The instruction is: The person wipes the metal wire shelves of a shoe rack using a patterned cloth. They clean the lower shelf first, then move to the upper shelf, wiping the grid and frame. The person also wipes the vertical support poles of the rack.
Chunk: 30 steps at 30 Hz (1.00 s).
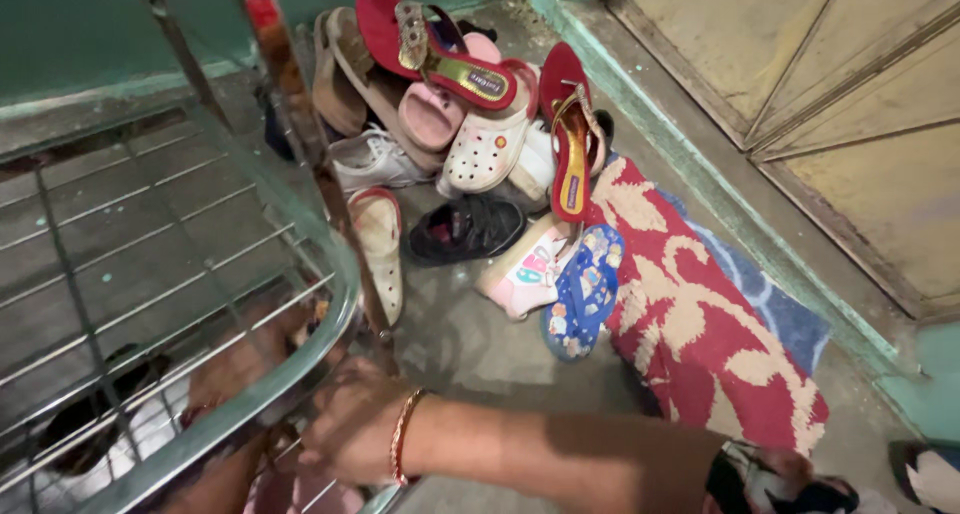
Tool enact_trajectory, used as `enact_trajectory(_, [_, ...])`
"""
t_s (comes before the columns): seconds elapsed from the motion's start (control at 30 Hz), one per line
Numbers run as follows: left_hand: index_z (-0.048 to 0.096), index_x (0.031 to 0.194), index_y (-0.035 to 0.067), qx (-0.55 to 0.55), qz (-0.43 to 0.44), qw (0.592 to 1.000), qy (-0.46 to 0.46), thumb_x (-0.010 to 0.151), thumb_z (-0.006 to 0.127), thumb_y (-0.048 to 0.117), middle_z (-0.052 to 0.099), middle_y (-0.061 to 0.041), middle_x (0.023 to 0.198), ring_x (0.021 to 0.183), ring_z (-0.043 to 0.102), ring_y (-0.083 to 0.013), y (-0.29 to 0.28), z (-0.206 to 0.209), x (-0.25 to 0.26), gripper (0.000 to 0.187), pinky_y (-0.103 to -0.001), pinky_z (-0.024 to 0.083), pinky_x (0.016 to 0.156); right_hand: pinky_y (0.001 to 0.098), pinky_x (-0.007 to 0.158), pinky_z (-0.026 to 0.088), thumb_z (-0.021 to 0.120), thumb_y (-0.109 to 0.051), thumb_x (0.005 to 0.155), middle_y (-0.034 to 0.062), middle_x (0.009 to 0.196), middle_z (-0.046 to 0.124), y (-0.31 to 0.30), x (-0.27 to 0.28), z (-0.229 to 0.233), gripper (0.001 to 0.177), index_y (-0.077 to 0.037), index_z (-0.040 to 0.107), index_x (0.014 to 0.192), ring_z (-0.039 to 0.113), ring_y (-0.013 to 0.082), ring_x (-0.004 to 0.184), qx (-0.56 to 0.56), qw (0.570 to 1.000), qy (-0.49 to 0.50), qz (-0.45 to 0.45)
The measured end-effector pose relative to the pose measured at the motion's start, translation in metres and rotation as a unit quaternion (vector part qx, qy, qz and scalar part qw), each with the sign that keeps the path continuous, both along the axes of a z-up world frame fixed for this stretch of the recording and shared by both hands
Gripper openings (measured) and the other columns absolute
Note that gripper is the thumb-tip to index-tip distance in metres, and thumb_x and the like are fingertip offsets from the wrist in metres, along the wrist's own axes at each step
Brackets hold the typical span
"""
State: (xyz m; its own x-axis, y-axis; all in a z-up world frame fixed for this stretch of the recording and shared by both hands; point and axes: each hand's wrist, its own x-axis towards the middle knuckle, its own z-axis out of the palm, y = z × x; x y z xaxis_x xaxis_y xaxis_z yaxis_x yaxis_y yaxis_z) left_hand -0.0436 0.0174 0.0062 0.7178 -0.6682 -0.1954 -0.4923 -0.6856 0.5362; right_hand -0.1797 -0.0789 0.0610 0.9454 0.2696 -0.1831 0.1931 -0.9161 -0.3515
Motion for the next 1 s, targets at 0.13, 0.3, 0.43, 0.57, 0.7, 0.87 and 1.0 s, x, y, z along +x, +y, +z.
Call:
enact_trajectory(0.13, [0.073,0.118,0.009,-0.001,0.005,1.000,-0.003,0.087,0.075,0.015,0.075,-0.013,0.110,0.098,0.073,-0.0270,0.011,0.004,0.001,0.031,-0.040,0.058,0.083,0.0535,0.103,0.042,0.056,-0.038,0.094,0.0204,0.089,0.070,0.006,0.004,0.005,0.037,-0.008,0.078,0.087,0.068,0.0394,0.097,-0.003,1.000,-0.007,-0.001])
enact_trajectory(0.3, [0.073,0.118,0.010,0.002,0.004,1.000,-0.001,0.088,0.074,0.015,0.075,-0.013,0.111,0.098,0.073,-0.0275,0.011,0.002,-0.002,0.031,-0.041,0.058,0.083,0.0562,0.107,0.041,0.056,-0.038,0.095,0.0202,0.088,0.070,0.003,0.001,0.002,0.038,-0.008,0.078,0.087,0.068,0.0397,0.097,0.003,1.000,-0.012,0.006])
enact_trajectory(0.43, [0.073,0.118,0.011,0.003,-0.001,1.000,-0.001,0.088,0.073,0.015,0.074,-0.013,0.112,0.099,0.073,-0.0279,0.005,0.000,-0.003,0.031,-0.041,0.058,0.083,0.0581,0.108,0.041,0.057,-0.036,0.095,0.0181,0.088,0.070,0.000,-0.003,-0.002,0.035,-0.009,0.077,0.088,0.069,0.0383,0.096,-0.015,0.999,-0.028,0.008])
enact_trajectory(0.57, [0.073,0.118,0.011,0.009,0.002,1.000,-0.007,0.088,0.073,0.016,0.074,-0.013,0.112,0.100,0.073,-0.0283,0.011,0.006,-0.003,0.030,-0.042,0.058,0.083,0.0583,0.108,0.040,0.060,-0.035,0.090,0.0191,0.089,0.069,0.003,0.000,0.002,0.032,-0.009,0.078,0.087,0.068,0.0390,0.096,0.016,0.996,-0.091,-0.001])
enact_trajectory(0.7, [0.073,0.119,0.012,0.010,0.000,1.000,-0.008,0.089,0.072,0.016,0.074,-0.013,0.113,0.100,0.073,-0.0287,0.013,0.007,-0.006,0.030,-0.042,0.059,0.083,0.0524,0.105,0.043,0.058,-0.036,0.092,0.0169,0.086,0.070,0.002,-0.002,0.003,0.034,-0.008,0.077,0.085,0.070,0.0355,0.096,0.017,0.999,-0.028,-0.009])
enact_trajectory(0.87, [0.073,0.119,0.012,0.014,0.000,1.000,-0.010,0.089,0.071,0.016,0.073,-0.013,0.114,0.101,0.072,-0.0292,0.008,0.004,-0.001,0.030,-0.043,0.059,0.083,0.0529,0.119,0.037,0.057,-0.037,0.093,0.0173,0.085,0.072,-0.001,0.002,0.007,0.036,-0.008,0.078,0.087,0.070,0.0368,0.093,0.006,1.000,-0.001,0.009])
enact_trajectory(1.0, [0.073,0.119,0.013,0.017,0.002,1.000,-0.009,0.090,0.070,0.017,0.073,-0.013,0.115,0.101,0.072,-0.0297,0.012,0.004,-0.002,0.030,-0.043,0.059,0.083,0.0525,0.105,0.041,0.055,-0.037,0.094,0.0179,0.088,0.072,0.002,0.004,0.011,0.038,-0.008,0.077,0.087,0.069,0.0367,0.095,-0.006,1.000,0.013,0.006])
